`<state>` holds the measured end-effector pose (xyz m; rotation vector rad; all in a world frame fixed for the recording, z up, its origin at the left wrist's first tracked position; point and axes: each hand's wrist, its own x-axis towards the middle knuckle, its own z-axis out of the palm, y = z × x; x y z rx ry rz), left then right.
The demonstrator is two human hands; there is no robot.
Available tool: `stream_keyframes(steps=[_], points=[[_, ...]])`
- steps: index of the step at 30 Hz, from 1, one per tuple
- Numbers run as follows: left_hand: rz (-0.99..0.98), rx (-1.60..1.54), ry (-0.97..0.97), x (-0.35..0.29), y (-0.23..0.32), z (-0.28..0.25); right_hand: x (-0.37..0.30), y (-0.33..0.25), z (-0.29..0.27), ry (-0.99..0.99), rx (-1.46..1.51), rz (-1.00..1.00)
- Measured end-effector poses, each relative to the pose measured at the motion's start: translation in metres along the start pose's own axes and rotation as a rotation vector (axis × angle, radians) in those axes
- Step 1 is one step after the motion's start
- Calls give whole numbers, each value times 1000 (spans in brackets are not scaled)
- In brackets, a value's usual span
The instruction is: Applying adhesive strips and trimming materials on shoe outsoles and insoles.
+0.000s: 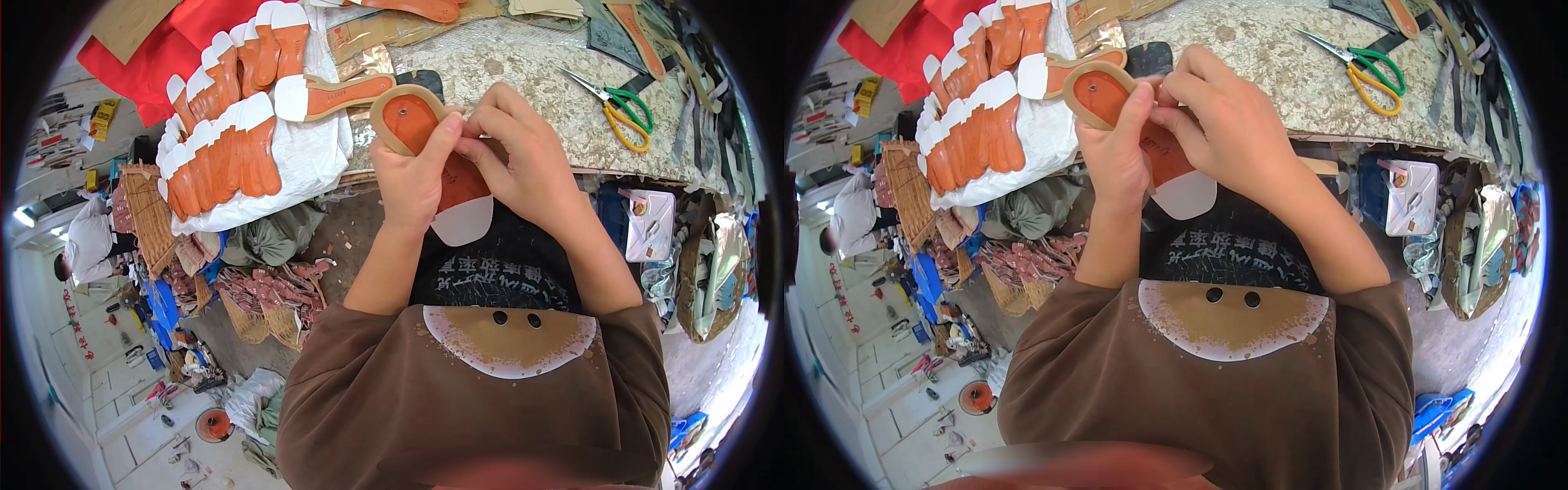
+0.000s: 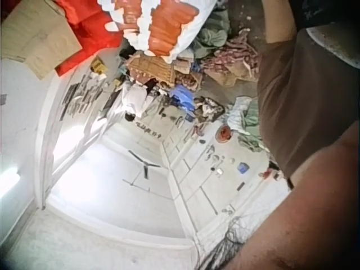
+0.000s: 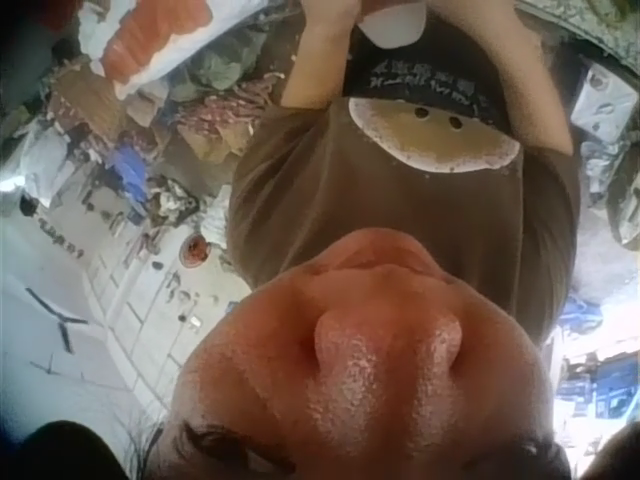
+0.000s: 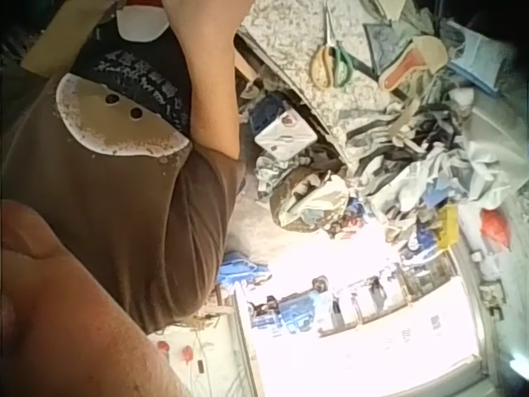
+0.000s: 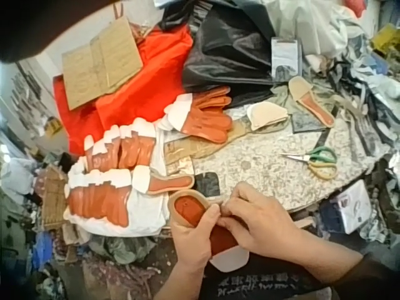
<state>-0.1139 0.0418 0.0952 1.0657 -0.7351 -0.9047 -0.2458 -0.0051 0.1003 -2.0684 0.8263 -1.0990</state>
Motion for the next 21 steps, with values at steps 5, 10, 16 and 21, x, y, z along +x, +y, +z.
stream_keyframes(steps=[5, 10, 16, 21], points=[[-17, -45, 59, 0, 1, -3, -20, 15, 4, -91, -86, -26], [75, -50, 128, 0, -8, -3, -42, 27, 6, -103, -74, 62], [425, 164, -211, 0, -22, -15, -28, 27, -10, -95, -84, 89], [268, 263, -231, -9, -11, -24, -29, 36, -16, -47, 472, 245]])
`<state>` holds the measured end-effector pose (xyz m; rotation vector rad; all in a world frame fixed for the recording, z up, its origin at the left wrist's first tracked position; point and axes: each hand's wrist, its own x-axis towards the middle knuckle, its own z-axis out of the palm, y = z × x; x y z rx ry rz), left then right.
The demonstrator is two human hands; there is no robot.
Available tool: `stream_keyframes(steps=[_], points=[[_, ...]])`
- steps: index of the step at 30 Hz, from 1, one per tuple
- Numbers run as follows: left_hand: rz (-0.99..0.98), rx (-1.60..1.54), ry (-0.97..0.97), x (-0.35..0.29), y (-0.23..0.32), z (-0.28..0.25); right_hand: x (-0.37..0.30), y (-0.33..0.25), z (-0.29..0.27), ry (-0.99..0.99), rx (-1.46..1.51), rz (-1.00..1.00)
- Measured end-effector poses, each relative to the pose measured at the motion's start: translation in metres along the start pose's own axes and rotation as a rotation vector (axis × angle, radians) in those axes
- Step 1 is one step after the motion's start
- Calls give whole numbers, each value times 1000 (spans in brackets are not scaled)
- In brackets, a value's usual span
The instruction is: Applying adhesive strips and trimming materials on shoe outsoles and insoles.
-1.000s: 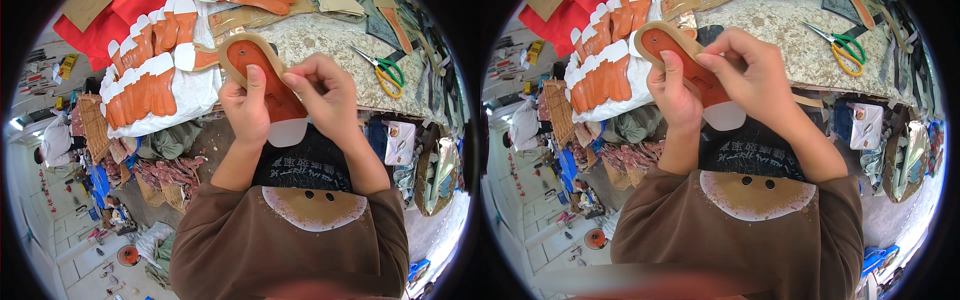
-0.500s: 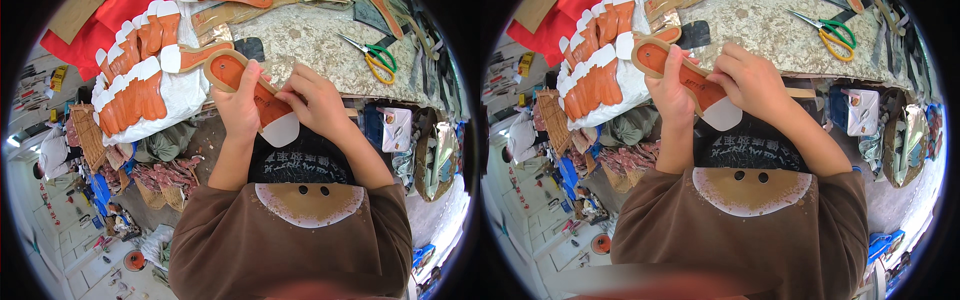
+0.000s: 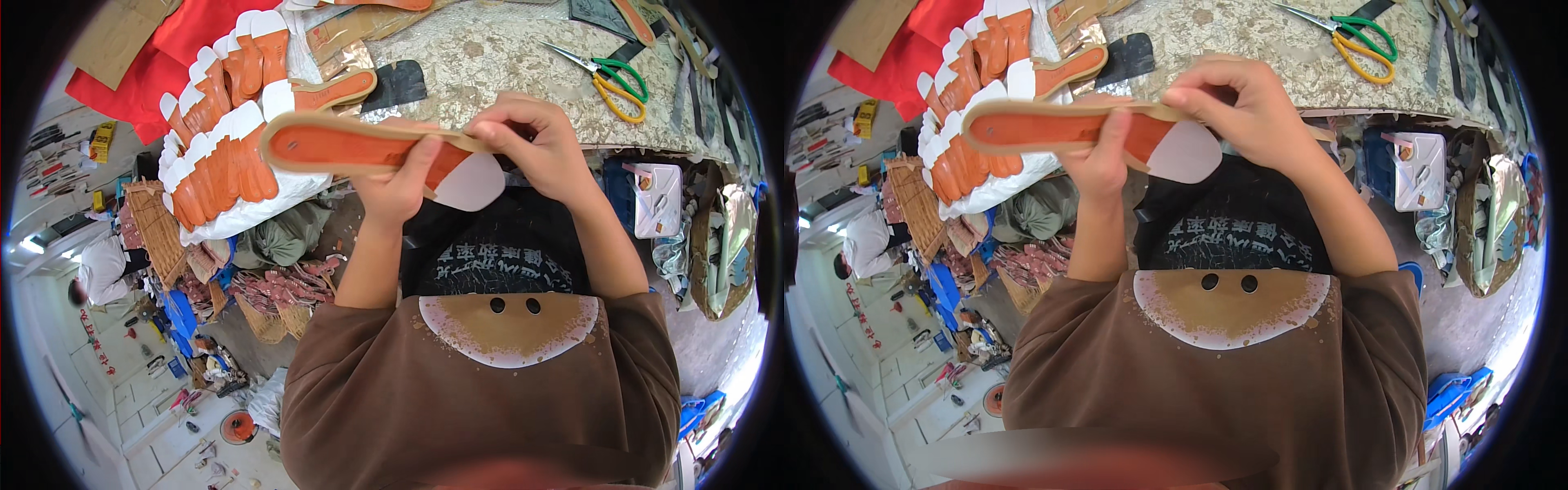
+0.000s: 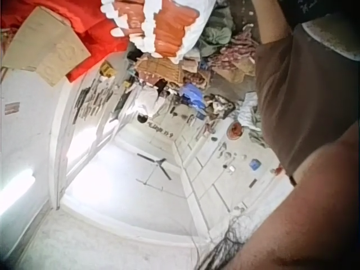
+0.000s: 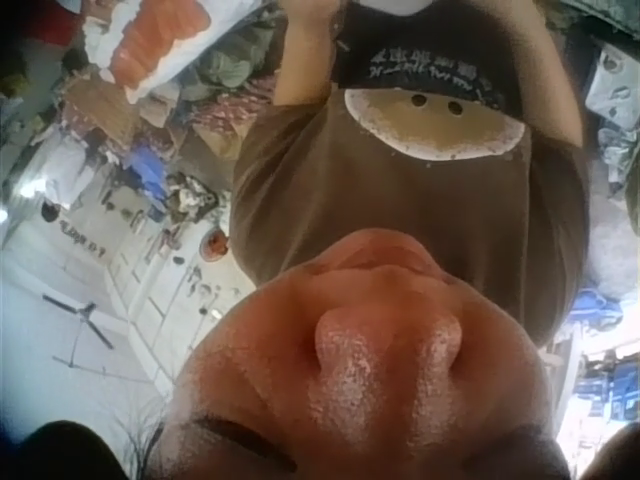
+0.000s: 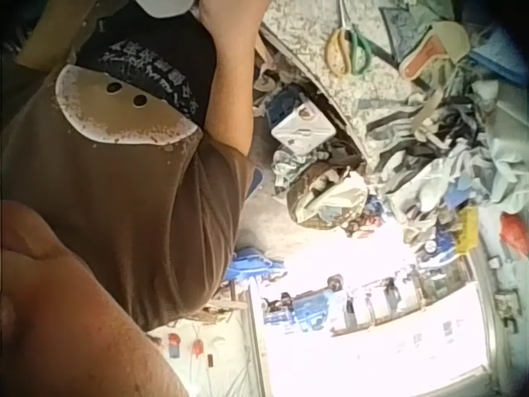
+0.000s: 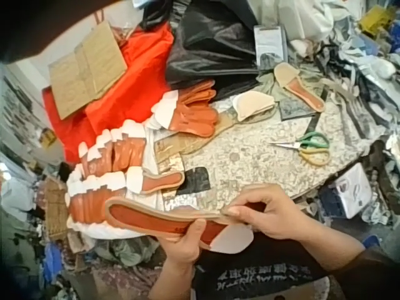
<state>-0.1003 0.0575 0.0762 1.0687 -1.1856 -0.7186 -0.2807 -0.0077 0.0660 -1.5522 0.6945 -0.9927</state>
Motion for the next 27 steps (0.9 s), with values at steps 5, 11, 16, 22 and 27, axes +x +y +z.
stream_keyframes(steps=[5, 11, 16, 22, 27], points=[[82, -136, 270, 6, 17, 8, -16, -3, 15, 22, 262, 170], [99, -147, 339, 10, 14, 9, -2, -2, 22, 127, -185, -225], [99, 186, -76, 0, -1, 6, 4, 6, 8, -63, -172, 68], [-132, -227, -536, 18, -7, 3, -14, 13, 0, -18, -96, 65], [-461, -486, -612, 18, 3, -21, -53, 54, -64, -96, -486, 182]])
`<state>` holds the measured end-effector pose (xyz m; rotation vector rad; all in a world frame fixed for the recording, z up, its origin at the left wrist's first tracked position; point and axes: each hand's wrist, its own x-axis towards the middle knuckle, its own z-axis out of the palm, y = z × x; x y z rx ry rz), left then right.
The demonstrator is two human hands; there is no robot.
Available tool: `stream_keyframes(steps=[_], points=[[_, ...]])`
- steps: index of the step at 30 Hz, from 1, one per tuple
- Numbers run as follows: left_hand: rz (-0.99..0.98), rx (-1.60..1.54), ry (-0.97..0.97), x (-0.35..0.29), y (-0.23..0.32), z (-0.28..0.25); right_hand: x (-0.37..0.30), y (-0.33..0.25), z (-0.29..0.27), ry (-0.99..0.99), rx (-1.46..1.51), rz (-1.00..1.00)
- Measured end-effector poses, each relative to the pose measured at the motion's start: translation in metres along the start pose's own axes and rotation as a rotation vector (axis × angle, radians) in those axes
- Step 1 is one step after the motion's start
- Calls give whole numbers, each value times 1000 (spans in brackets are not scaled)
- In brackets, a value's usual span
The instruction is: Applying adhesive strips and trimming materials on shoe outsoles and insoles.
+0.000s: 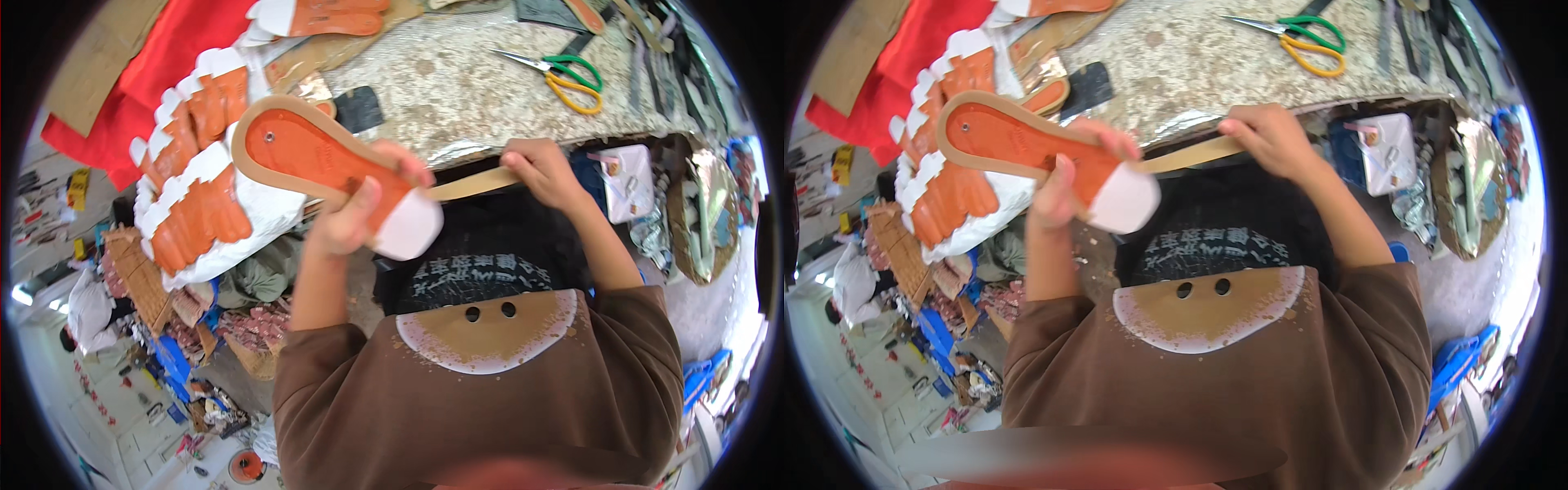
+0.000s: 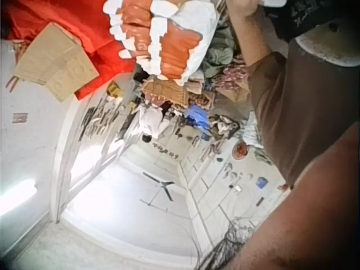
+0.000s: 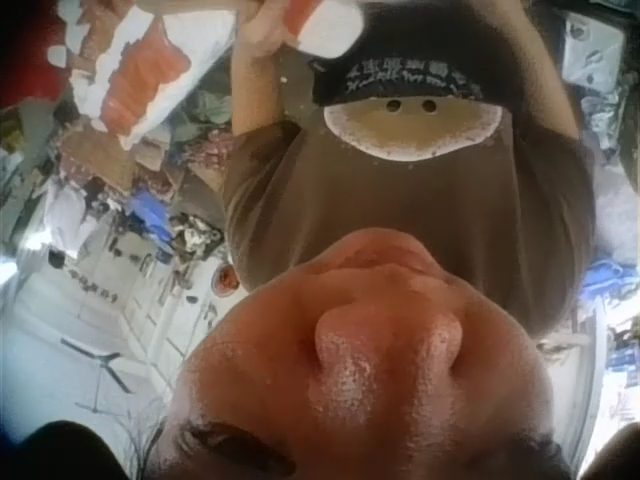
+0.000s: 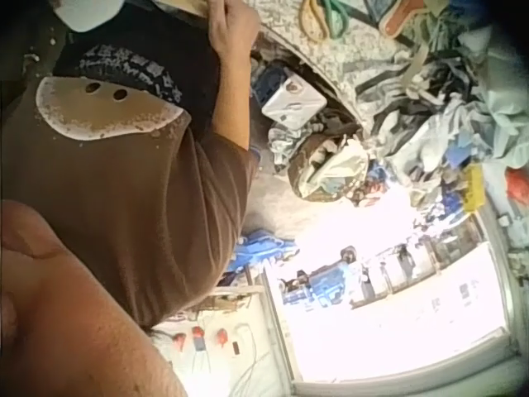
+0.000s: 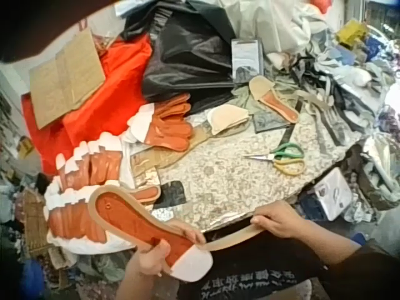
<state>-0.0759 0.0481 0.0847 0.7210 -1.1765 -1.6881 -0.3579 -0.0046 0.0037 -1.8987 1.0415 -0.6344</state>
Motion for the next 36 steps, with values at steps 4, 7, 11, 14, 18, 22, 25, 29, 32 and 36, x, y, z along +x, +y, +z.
stream_keyframes(steps=[4, 7, 11, 14, 18, 22, 25, 29, 32, 36], points=[[-448, 82, -142, -33, 40, -32, -46, 55, -52, 100, -294, 49], [-605, -98, -68, -79, 58, -75, -90, 77, -83, 186, -349, 161], [-325, -288, 374, -156, 77, -117, -136, 89, -109, 259, -198, 384], [-140, -254, 423, -199, 93, -148, -160, 125, -122, 261, -167, 502], [-2, -252, 562, -222, 90, -149, -194, 175, -142, 301, -53, 734], [-47, 3, 540, -220, 92, -147, -204, 189, -148, 158, -406, 845], [-143, -9, 630, -227, 103, -155, -171, 151, -142, 70, -599, 382], [-216, 162, 941, -247, 81, -187, -74, 46, -125, 239, -231, 266], [-169, 47, 806, -191, 65, -172, -9, 39, -115, 342, -619, -168], [-61, -288, 651, -120, 44, -130, 34, 49, -110, 108, -844, 259]])
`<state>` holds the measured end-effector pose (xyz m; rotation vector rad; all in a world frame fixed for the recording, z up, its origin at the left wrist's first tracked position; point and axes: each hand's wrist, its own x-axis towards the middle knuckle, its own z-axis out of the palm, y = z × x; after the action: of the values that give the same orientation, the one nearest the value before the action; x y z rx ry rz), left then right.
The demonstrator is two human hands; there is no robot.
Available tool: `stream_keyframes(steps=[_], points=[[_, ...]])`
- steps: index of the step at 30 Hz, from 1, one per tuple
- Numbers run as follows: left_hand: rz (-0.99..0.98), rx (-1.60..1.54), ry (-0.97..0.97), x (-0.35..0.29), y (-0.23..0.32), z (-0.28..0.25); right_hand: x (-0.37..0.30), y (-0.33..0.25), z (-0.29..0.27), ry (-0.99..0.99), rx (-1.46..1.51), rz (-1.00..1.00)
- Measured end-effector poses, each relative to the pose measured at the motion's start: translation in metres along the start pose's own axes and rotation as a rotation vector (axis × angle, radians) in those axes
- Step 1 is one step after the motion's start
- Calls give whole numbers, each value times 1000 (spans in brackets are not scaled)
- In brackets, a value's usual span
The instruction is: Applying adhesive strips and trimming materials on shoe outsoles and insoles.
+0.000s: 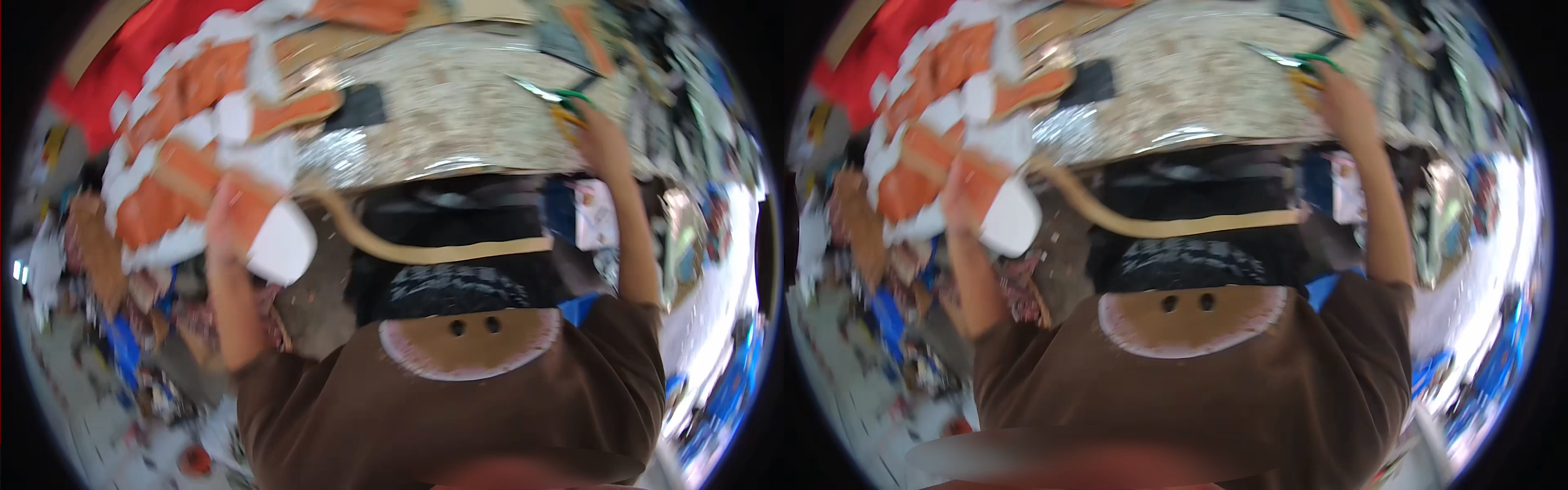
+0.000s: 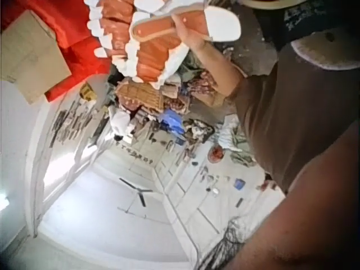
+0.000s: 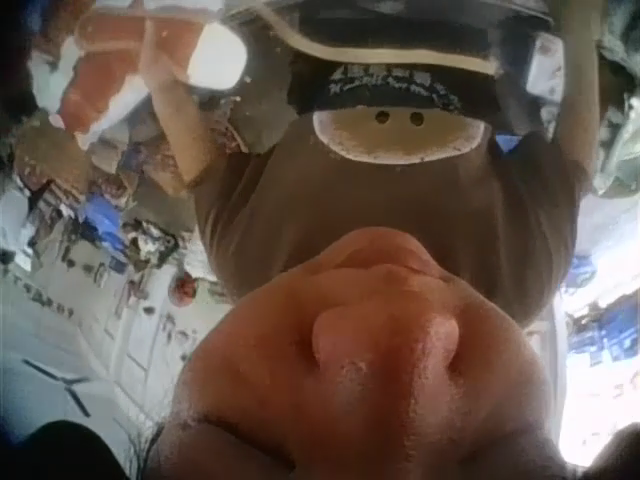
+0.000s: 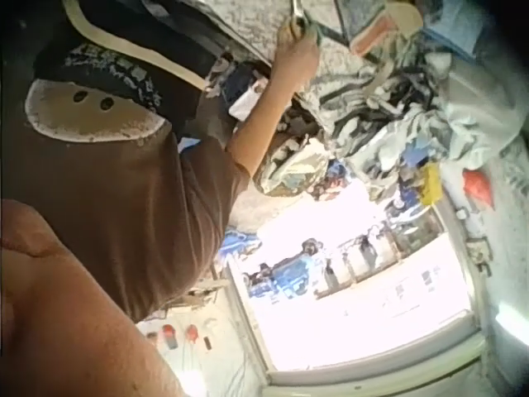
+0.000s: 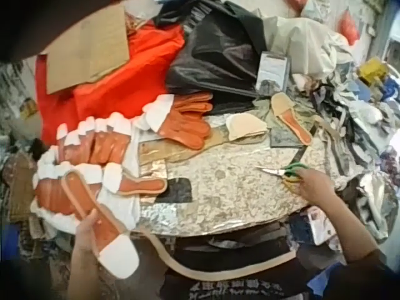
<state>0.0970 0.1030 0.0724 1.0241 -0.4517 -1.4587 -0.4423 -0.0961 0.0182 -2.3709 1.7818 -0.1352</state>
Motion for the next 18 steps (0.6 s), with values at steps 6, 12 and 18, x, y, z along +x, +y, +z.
stream_keyframes(steps=[6, 12, 18], points=[[31, 91, -63, -1, -6, 44, 2, -4, -2, 102, -146, -128], [137, 352, 42, -7, -8, 60, -70, -177, -9, -393, 1184, -168], [93, 345, -52, -3, -24, 83, -42, -256, 37, -74, 1405, -325]])
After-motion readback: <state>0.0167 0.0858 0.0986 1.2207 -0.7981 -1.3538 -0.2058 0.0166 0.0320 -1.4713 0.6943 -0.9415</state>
